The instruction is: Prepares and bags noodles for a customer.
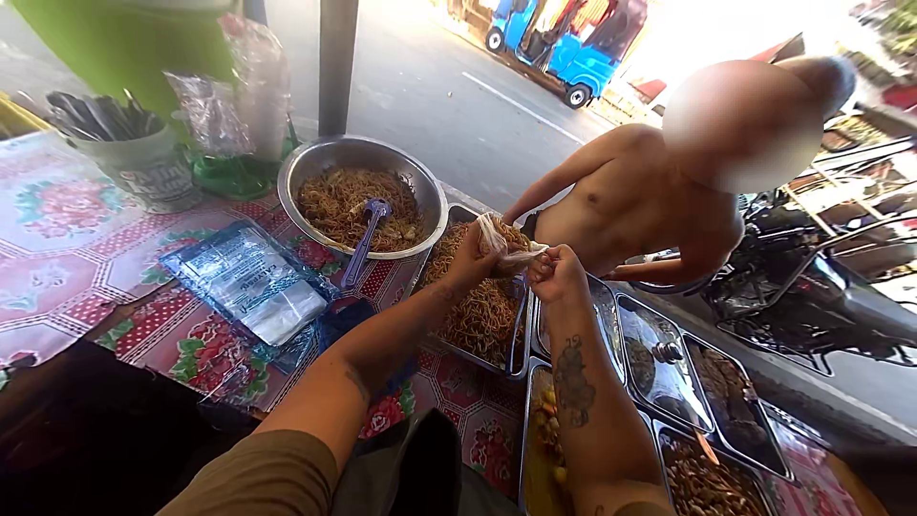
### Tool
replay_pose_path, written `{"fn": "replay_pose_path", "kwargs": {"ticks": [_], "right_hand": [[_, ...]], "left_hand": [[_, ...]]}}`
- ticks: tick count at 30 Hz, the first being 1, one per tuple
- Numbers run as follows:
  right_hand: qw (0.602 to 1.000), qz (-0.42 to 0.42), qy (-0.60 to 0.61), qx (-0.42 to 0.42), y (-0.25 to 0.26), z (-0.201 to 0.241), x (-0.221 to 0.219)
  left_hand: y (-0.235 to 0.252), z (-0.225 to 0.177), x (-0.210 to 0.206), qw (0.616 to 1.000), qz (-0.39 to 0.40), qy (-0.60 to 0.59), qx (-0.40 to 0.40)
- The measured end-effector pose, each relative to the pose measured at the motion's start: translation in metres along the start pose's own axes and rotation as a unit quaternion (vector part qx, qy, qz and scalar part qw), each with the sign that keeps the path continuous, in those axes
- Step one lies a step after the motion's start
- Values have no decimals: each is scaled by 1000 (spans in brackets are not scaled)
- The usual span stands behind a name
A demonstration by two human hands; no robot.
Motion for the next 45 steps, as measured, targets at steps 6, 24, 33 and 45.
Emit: {"fn": "replay_pose_path", "kwargs": {"ticks": [6,24,33,45], "right_hand": [[998,8,-51,32,12,18,-6],[783,267,-490,273,-146,-31,24],[799,312,-411,310,-193,-45,54],[679,267,-436,527,-183,-1,90]], "left_hand": [[13,-9,11,970,51,231,57],[-190,-111,55,941,58,266,199],[-246,-111,66,981,-87,163,-59],[-198,-192,25,941,8,194,-277]]}}
Point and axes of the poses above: each hand's wrist, its own y-axis towards the middle knuckle, its own x-axis out of the back of the hand, z = x × y, the point moved 1 cm from there along y, towards the middle knuckle, and after that the axes turned 2 degrees about x, right-handed, at the moved point
